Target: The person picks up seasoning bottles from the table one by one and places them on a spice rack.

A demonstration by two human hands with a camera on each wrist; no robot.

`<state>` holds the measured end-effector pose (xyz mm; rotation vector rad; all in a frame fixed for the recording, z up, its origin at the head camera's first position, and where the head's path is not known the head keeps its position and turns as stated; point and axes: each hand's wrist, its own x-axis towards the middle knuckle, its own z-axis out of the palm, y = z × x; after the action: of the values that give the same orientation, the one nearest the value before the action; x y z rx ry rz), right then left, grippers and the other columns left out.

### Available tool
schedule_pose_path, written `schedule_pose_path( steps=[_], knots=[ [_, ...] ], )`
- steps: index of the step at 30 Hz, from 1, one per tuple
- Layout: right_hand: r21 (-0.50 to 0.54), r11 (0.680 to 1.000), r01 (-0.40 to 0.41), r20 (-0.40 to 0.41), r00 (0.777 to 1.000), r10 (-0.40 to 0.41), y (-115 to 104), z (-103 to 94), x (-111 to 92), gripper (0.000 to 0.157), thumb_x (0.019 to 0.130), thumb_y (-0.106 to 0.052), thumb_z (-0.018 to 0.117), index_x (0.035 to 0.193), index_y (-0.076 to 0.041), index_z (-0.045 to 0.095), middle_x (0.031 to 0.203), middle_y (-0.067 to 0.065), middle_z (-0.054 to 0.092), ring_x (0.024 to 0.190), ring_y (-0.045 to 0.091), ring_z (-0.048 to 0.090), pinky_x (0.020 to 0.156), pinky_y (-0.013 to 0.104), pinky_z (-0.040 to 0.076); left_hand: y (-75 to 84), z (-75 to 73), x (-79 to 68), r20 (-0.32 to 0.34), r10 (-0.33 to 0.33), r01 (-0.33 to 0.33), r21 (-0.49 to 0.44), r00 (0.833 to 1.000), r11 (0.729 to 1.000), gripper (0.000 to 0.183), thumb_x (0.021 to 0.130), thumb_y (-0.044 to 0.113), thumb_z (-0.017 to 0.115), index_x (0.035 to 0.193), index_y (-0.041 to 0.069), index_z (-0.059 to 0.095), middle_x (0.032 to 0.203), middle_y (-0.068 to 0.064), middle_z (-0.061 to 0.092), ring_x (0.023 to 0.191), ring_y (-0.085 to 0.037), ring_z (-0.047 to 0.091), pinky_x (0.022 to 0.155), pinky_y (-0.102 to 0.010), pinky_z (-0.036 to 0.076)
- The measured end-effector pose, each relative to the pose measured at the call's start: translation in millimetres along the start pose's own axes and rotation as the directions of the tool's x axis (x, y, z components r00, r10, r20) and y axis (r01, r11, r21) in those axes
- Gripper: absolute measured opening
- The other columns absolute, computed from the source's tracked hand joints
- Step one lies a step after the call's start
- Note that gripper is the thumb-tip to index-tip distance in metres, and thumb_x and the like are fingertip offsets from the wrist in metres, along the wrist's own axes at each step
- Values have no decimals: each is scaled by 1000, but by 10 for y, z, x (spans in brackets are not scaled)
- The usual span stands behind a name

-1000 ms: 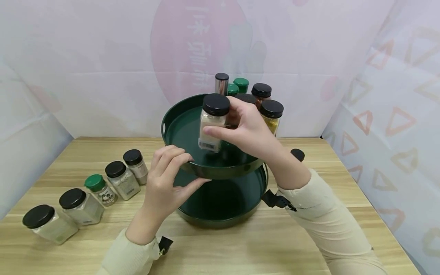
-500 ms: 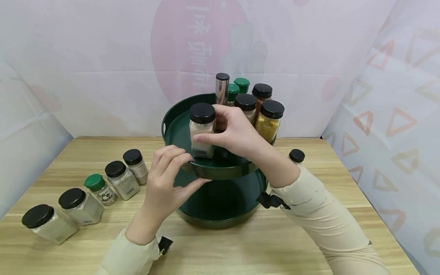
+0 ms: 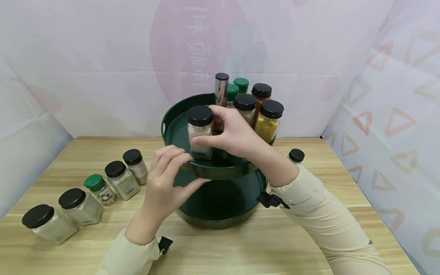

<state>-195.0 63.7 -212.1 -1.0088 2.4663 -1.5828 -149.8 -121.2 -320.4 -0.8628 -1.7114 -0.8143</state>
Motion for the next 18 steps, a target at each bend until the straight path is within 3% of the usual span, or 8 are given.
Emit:
schedule_pose_path(
  steps=[12,18],
  knots=[
    [-34,999,-8,79,997,11,-41,-56,-28,52,85,-4,77,131,-1,54,115,15,68,101,23,67,93,32,58,-4,-15,-13,-9,-3,3,-3,1000,1000,50,87,44,74,99,-4,65,98,-18,63,99,-37,53,106,-28,42],
    [2,998,-66,68,995,66,-108,-131,-95,62,85,-4,77,140,-3,49,128,15,65,117,23,66,102,37,55,-4,-28,-10,-20,-8,8,-13,1000,1000,50,87,43,75,100,-4,66,98,-19,63,99,-37,52,107,-28,42]
  ],
)
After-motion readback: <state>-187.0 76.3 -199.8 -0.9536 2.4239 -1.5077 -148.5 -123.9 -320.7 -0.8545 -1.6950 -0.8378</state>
